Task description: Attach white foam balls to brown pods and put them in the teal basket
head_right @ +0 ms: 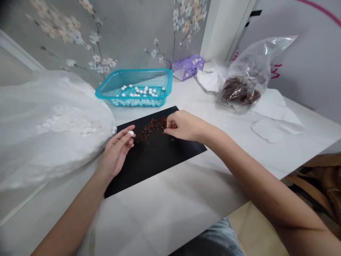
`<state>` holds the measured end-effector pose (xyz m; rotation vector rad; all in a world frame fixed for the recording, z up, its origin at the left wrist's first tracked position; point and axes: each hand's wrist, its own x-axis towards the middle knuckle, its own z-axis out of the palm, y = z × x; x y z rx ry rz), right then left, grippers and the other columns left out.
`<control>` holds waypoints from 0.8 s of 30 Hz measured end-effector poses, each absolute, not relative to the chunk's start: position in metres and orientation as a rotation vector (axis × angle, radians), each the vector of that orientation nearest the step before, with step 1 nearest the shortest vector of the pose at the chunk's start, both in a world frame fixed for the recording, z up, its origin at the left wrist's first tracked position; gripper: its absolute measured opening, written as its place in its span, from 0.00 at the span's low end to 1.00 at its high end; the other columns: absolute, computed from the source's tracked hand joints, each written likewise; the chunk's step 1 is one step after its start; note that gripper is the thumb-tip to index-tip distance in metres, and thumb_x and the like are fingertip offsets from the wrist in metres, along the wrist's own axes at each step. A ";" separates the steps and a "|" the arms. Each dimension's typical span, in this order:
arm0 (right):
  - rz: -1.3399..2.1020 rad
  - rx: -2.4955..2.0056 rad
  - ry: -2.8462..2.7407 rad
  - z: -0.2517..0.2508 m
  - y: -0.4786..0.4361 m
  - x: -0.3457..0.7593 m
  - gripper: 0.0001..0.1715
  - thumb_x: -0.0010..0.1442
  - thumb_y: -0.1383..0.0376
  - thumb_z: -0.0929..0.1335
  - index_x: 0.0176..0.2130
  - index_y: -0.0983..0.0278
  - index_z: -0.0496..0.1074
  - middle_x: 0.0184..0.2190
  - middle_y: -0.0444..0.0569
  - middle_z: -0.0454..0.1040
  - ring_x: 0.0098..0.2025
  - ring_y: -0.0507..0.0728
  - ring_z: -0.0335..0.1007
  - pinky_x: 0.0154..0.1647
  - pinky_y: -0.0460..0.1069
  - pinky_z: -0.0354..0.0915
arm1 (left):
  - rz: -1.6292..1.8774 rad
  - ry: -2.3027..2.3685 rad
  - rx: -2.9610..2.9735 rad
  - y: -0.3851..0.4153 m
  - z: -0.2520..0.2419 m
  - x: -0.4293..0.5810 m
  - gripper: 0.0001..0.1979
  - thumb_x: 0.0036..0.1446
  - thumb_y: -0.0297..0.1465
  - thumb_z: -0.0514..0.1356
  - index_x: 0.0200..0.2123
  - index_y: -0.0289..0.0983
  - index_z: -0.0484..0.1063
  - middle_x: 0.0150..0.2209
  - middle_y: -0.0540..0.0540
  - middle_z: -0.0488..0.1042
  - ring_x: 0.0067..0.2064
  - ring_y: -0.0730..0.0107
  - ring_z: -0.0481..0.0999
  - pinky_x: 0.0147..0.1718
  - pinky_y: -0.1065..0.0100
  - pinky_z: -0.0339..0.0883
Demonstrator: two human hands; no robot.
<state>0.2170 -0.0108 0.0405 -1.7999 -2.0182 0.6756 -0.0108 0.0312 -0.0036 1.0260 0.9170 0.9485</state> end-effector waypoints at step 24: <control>1.098 -1.209 -1.440 0.001 -0.018 0.186 0.12 0.51 0.59 0.70 0.30 0.68 0.72 0.18 0.39 0.60 0.19 0.44 0.51 0.19 0.43 0.48 | 0.875 0.958 1.151 0.028 -0.002 -0.009 0.08 0.46 0.32 0.65 0.33 0.39 0.77 0.33 0.51 0.74 0.29 0.82 0.67 0.30 0.79 0.62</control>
